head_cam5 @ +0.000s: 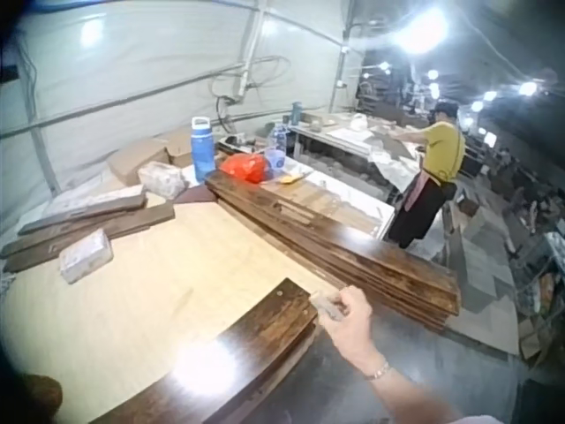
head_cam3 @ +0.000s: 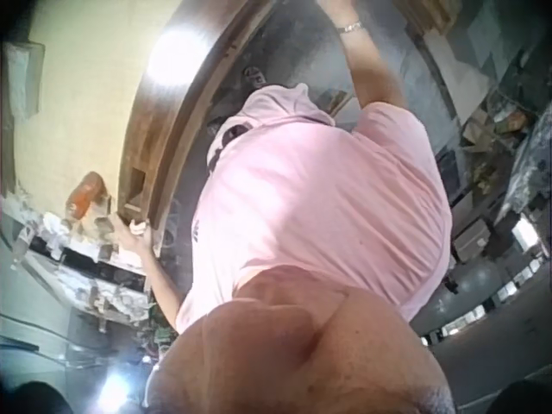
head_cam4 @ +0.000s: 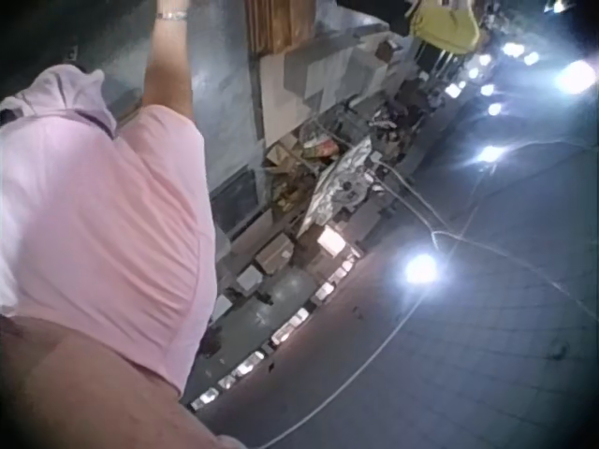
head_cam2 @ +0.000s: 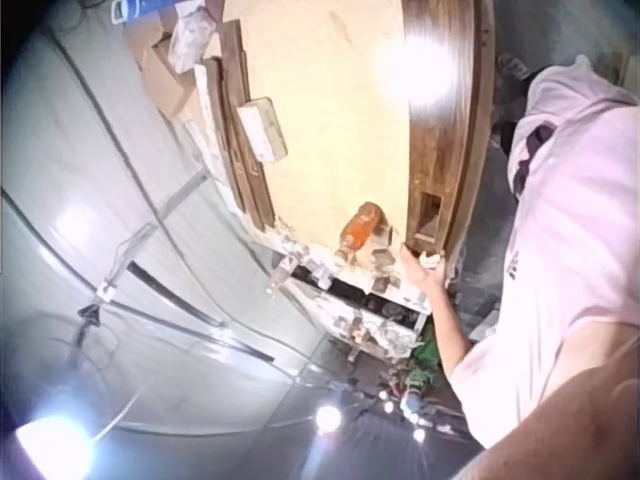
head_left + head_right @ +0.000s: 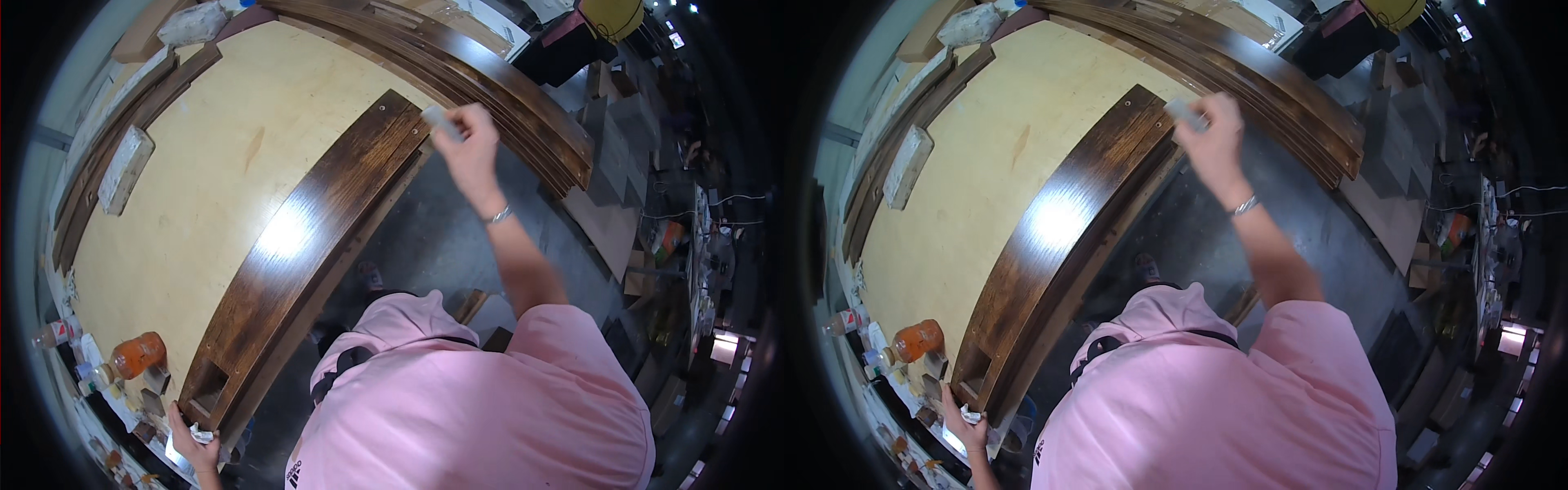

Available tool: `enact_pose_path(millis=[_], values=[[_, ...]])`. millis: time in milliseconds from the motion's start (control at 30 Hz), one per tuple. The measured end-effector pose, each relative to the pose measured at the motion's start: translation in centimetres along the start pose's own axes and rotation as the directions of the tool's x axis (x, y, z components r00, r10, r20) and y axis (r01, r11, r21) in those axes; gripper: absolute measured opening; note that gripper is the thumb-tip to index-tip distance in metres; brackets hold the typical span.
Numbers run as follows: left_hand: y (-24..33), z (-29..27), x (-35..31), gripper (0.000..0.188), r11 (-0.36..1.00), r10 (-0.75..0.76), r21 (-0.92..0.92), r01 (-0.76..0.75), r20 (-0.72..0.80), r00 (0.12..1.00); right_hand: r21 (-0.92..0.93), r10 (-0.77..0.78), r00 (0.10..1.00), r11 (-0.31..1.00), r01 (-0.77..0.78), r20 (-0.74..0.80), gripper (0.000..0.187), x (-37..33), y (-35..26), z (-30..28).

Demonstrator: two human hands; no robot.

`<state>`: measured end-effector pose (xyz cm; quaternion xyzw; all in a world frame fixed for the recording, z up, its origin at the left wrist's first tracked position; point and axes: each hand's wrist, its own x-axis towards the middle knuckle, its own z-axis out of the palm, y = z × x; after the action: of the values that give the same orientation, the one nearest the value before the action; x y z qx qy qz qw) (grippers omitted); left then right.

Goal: The person applies a liquid from a bottle to a cloth and then uses the cloth to polish and wipe down a dark-colored wooden furniture component, alternating between applying the liquid and scrubbing the surface.

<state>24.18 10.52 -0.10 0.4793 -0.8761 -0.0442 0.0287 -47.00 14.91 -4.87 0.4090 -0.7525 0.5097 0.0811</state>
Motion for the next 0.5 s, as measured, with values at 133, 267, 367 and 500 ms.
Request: enact_pose_path(millis=[133, 267, 367, 500], values=[[-0.3, 0.1, -0.4, 0.101, 1.000, -0.006, -0.002, 0.006, -0.002, 1.000, 0.211, -0.002, 0.987, 0.977, -0.032, 0.161, 0.016, -6.0, -4.9, 1.2], [-0.1, 0.0, -0.4, 0.098, 1.000, 0.013, 0.006, -0.013, -0.010, 1.000, 0.140, 0.170, 0.986, 0.976, -0.169, 0.005, 0.018, -1.5, -2.8, -0.2], [0.3, -0.1, 0.3, 0.097, 1.000, 0.013, -0.007, -0.013, -0.013, 1.000, 0.062, 0.078, 0.996, 0.995, -0.080, 0.031, 0.021, -2.0, -2.4, 0.1], [0.2, -0.1, -0.4, 0.097, 1.000, -0.014, 0.004, 0.015, -0.022, 1.000, 0.221, -0.186, 0.963, 0.965, 0.141, 0.196, 0.025, -9.4, -9.7, 2.9]])
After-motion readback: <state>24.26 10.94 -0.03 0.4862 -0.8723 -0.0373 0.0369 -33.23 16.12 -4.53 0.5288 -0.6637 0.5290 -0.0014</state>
